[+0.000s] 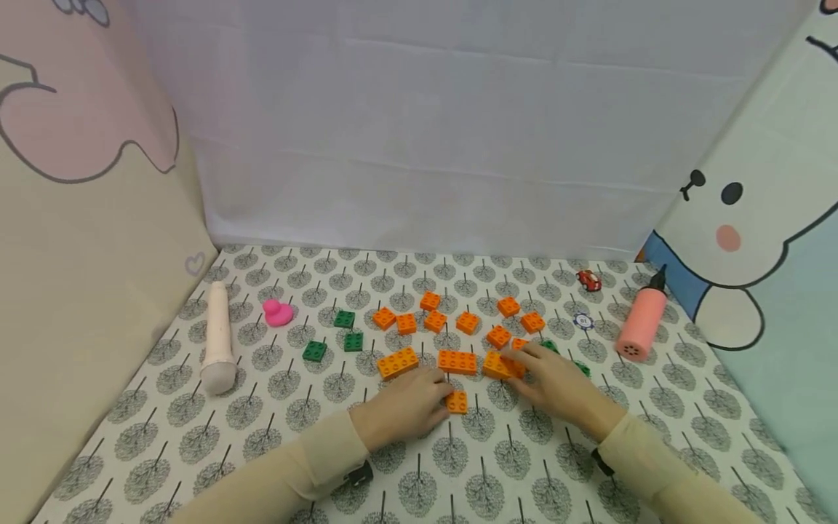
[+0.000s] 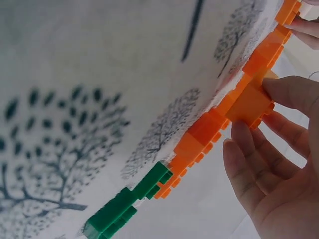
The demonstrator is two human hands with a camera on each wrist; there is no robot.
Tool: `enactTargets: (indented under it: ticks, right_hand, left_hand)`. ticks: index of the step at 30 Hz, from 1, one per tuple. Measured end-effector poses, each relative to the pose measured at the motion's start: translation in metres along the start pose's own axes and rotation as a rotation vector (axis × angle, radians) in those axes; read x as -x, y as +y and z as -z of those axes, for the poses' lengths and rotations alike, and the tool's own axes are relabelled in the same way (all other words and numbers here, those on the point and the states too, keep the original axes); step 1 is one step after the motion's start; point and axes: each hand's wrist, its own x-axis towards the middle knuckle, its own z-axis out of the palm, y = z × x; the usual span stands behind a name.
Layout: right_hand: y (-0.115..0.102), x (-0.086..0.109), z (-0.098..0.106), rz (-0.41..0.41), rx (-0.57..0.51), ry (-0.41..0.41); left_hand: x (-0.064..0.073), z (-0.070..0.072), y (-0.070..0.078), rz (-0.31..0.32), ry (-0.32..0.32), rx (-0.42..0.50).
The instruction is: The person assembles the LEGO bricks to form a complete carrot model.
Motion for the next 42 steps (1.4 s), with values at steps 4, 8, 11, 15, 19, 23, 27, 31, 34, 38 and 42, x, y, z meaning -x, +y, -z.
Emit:
enactTargets:
  ticks: [4,8,11,15,19,23,27,31,34,38,42]
  right_hand:
    - [-0.005,0.003,0.000,0.053,-0.023,0.033]
    - [-0.011,0.004,-0.001,0.107,-0.034,0.069]
    - [-0.015,0.003,-0.001,0.148,-0.044,0.087]
    - [-0.022,0.001,-0.004,0.205,-0.057,0.095]
    - [-0.029,-0.001,-0.007,0.252,-0.074,0.086]
    - [-0.035,-0.005,-0.008,0.271,-0.089,0.053]
    - [-0.042,-0.010,-0.009,0.279,-0.095,0.017]
    - [-0.047,-0.013,-0.012,0.300,-0.103,0.001]
    - [-0.049,-0.013,-0.014,0.305,-0.110,-0.012]
    - [-0.050,-0.013,-0.015,0.291,-0.110,-0.035]
    - [-0.050,-0.013,-0.015,0.292,-0.105,-0.036]
  left_hand:
    - [0.002,0.000,-0.001,0.013,-0.016,0.006]
    - [0.005,0.001,-0.001,0.019,-0.007,0.013]
    - [0.008,0.001,-0.002,0.031,0.000,0.022]
    - [0.013,0.005,-0.002,0.048,0.001,0.039]
    - [0.017,0.010,-0.003,0.060,0.013,0.075]
    - [0.018,0.013,-0.004,0.088,0.038,0.116]
    - [0.017,0.013,-0.005,0.087,0.070,0.139]
    - [0.016,0.011,-0.006,0.064,0.091,0.145]
    - [0.014,0.009,-0.006,0.050,0.099,0.137]
    - [0.013,0.009,-0.006,0.038,0.105,0.135]
    - [0.012,0.008,-0.006,0.037,0.105,0.137]
